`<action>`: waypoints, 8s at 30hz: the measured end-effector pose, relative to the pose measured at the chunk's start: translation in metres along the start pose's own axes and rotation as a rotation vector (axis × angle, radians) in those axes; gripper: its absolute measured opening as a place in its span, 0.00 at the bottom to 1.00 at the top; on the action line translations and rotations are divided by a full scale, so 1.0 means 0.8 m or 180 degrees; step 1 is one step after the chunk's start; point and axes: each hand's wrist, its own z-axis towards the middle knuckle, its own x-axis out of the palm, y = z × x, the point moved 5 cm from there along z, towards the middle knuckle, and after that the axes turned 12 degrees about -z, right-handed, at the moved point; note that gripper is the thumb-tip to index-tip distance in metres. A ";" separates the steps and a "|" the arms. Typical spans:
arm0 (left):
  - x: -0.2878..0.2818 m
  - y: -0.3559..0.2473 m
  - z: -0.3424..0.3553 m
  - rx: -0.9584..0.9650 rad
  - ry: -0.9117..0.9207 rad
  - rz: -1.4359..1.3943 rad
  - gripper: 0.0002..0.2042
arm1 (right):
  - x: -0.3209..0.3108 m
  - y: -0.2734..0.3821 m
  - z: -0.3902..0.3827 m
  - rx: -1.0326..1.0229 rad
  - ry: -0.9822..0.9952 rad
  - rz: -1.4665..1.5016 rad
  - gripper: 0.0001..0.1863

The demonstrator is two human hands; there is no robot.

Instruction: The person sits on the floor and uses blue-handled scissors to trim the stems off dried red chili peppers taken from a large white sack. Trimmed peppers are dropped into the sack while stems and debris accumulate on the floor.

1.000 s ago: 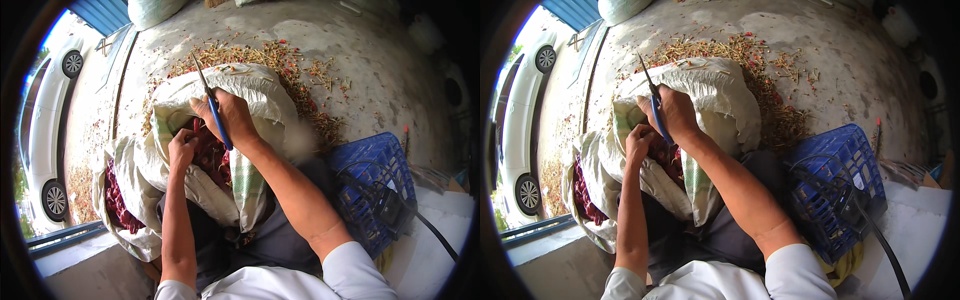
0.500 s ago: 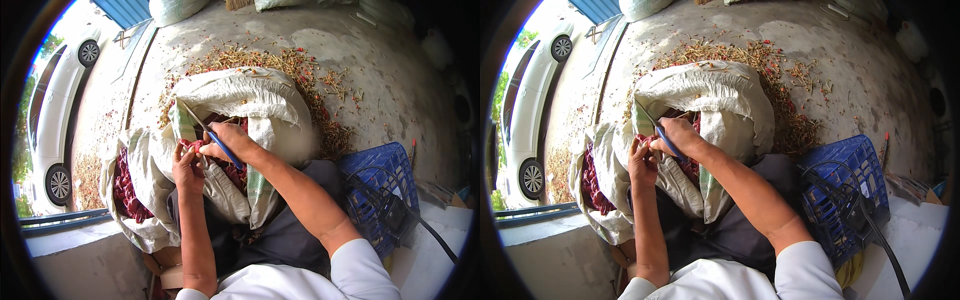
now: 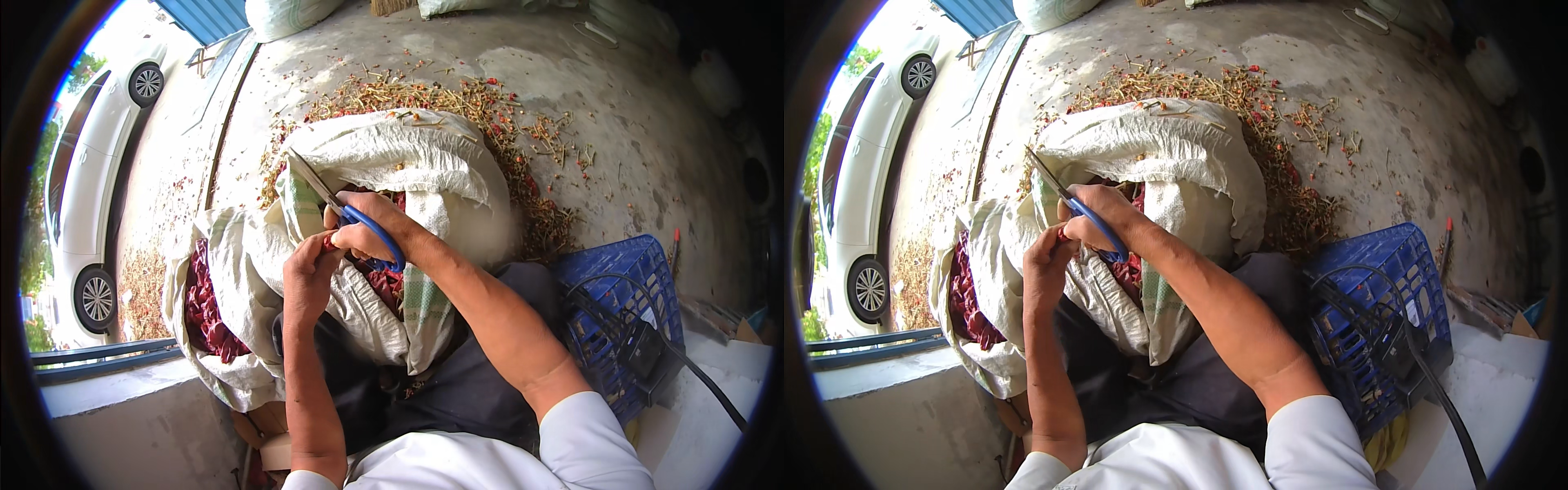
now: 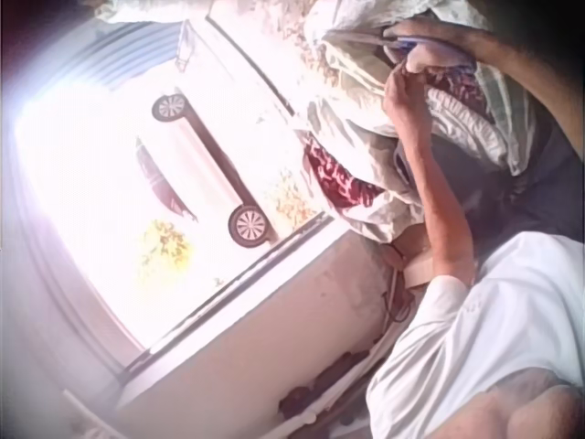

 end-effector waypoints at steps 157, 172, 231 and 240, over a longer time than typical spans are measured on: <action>-0.061 0.006 0.051 0.0262 -0.1049 -0.1842 0.07 | 0.068 0.027 -0.026 0.0358 0.0630 0.2519 0.11; -0.044 0.071 0.033 -0.0424 -0.0820 -0.1835 0.07 | -0.093 -0.007 0.003 0.0103 -0.1615 0.2111 0.25; -0.028 0.060 0.097 -0.0812 -0.0603 -0.0481 0.06 | -0.090 0.006 0.000 -0.0039 -0.2423 -0.1284 0.26; 0.054 0.117 0.123 -0.0388 0.1239 0.2274 0.12 | -0.084 0.008 -0.002 -0.0089 -0.2440 -0.1397 0.26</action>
